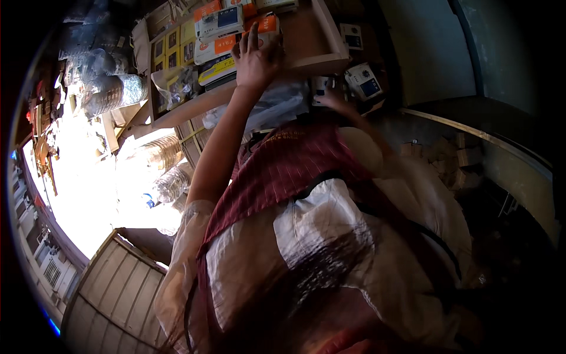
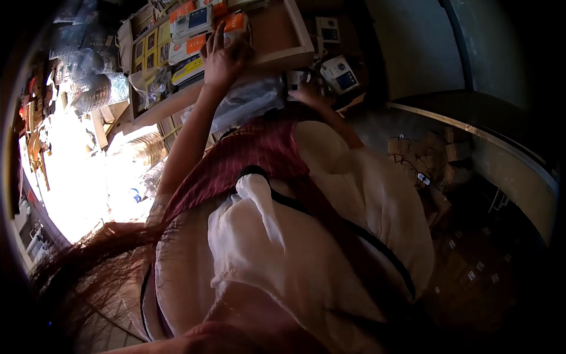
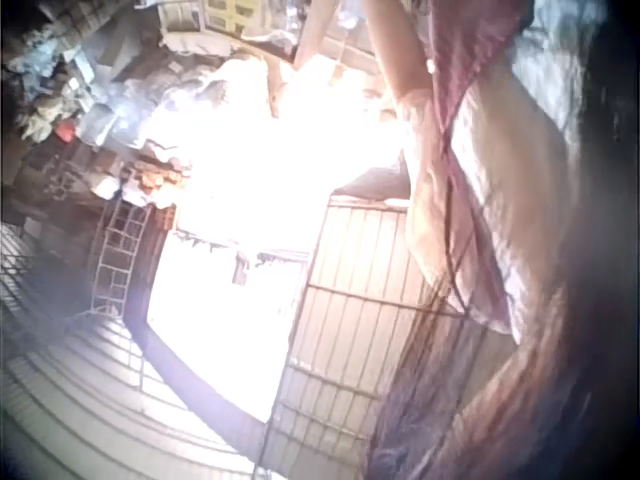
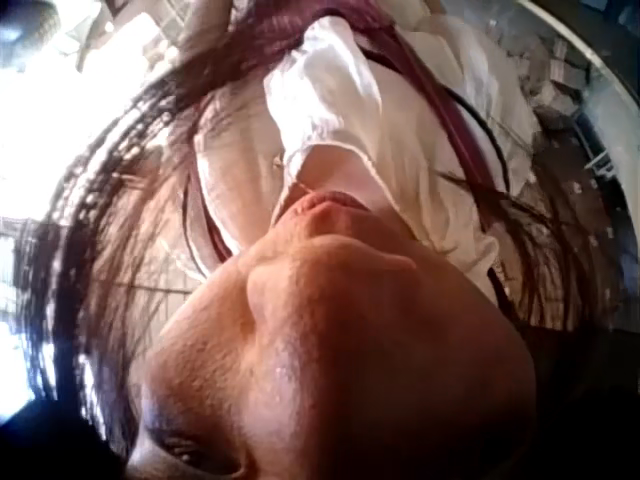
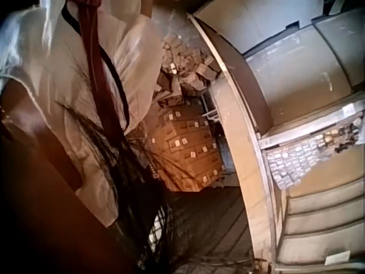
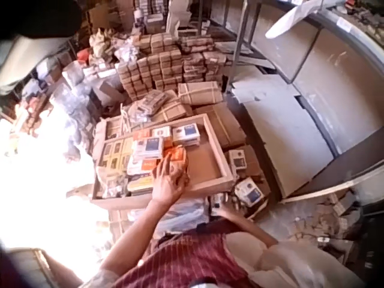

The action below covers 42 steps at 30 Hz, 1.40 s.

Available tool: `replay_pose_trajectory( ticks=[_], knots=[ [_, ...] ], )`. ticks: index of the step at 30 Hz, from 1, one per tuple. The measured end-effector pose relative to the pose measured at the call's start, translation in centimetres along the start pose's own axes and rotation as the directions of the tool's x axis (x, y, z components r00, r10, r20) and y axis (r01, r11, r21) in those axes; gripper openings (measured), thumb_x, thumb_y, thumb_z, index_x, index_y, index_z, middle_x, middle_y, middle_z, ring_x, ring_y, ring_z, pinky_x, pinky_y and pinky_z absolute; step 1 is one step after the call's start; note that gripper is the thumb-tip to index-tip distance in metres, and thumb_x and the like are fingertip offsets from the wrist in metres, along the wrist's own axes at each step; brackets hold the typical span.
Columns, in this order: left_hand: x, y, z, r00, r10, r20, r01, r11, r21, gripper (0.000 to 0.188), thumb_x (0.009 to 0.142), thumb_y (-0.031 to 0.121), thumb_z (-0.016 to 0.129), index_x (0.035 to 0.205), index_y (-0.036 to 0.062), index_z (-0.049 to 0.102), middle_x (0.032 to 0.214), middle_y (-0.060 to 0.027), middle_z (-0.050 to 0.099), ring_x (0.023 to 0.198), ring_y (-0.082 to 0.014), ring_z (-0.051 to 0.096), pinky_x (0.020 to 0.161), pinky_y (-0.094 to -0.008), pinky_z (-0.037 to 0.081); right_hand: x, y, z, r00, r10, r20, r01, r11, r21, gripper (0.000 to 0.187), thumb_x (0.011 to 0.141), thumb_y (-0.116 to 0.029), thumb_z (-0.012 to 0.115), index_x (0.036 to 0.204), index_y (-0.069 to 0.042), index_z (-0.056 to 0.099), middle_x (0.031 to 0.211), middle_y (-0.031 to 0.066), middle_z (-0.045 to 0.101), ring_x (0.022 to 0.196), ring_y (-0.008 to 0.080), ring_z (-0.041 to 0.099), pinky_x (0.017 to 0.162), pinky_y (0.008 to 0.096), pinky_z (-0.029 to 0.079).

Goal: The person organizes boxes of inventory by picking up boxes from a container and placing them into a larger wooden tray on a shelf.

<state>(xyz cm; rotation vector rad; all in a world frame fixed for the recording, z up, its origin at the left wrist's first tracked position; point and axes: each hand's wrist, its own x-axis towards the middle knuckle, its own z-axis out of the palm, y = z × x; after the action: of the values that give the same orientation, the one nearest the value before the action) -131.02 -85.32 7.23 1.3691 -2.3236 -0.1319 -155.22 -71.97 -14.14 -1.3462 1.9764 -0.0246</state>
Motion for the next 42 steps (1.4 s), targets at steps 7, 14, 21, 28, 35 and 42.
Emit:
replay_pose_trajectory(
  ticks=[7,14,21,28,35,42],
  knots=[
    [-0.5,-0.8,-0.1,0.999,-0.024,0.03,0.024,1.0,-0.007,0.04,0.089,0.041,0.059,0.129,0.0361,0.06,0.152,-0.0189,0.031,0.138,-0.0375,0.032,0.107,-0.0571,0.025,0.8,-5.2,-2.5,0.975,0.042,0.219,-0.01,0.989,-0.146,0.124,0.062,-0.043,0.079,0.156,-0.022,0.0,0.154,0.0339,0.011,0.136,0.0526,0.026,0.105,0.0553,0.036],
    [0.5,-0.1,-0.4,0.991,0.071,0.113,-0.079,0.995,0.066,0.036,0.093,0.041,0.053,0.127,0.0356,0.06,0.158,-0.0192,0.017,0.143,-0.0403,0.022,0.109,-0.0625,0.019,-0.6,-1.9,-3.1,0.98,-0.199,-0.005,0.198,0.968,0.154,0.104,0.06,-0.038,0.08,0.148,-0.013,0.031,0.14,0.0307,0.041,0.118,0.0434,0.051,0.096,0.0449,0.046],
    [-0.3,1.5,-1.5,0.994,-0.077,0.073,0.076,0.997,0.017,0.031,0.088,0.036,0.055,0.116,0.0261,0.062,0.142,-0.0212,0.037,0.138,-0.0429,0.027,0.11,-0.0601,0.021,-11.8,-4.3,-14.9,0.988,-0.087,-0.128,0.146,0.793,0.592,0.081,0.052,-0.024,0.078,0.128,-0.003,0.056,0.116,0.0189,0.062,0.108,0.0306,0.058,0.09,0.0384,0.046],
    [0.0,1.6,-1.8,0.991,-0.101,0.093,0.106,0.993,-0.049,0.029,0.088,0.037,0.055,0.114,0.0274,0.062,0.142,-0.0197,0.039,0.138,-0.04,0.028,0.111,-0.0556,0.02,-13.4,-12.3,-29.7,0.879,-0.339,-0.336,0.457,0.798,0.392,0.082,0.057,-0.033,0.076,0.132,-0.004,0.058,0.126,0.0158,0.06,0.115,0.0273,0.058,0.096,0.0322,0.044],
    [-0.3,0.6,-1.2,0.995,-0.097,0.015,0.097,0.995,-0.022,0.032,0.09,0.042,0.055,0.118,0.0309,0.065,0.141,-0.0171,0.043,0.137,-0.0375,0.032,0.112,-0.0523,0.022,-1.6,-25.0,-26.9,0.699,-0.673,-0.242,0.42,0.66,-0.623,0.082,0.059,-0.061,0.075,0.126,-0.013,0.064,0.116,0.0155,0.067,0.108,0.0307,0.064,0.094,0.0459,0.05],
    [-1.1,0.2,-0.8,0.99,-0.072,-0.122,0.069,0.997,-0.027,0.035,0.088,0.039,0.059,0.121,0.0322,0.065,0.138,-0.0154,0.048,0.132,-0.037,0.04,0.109,-0.0512,0.029,5.7,-25.2,-22.1,0.937,-0.339,0.08,0.308,0.7,-0.644,0.067,0.073,-0.056,0.064,0.12,-0.009,0.065,0.122,0.015,0.064,0.114,0.0316,0.06,0.097,0.047,0.047]
  ],
)
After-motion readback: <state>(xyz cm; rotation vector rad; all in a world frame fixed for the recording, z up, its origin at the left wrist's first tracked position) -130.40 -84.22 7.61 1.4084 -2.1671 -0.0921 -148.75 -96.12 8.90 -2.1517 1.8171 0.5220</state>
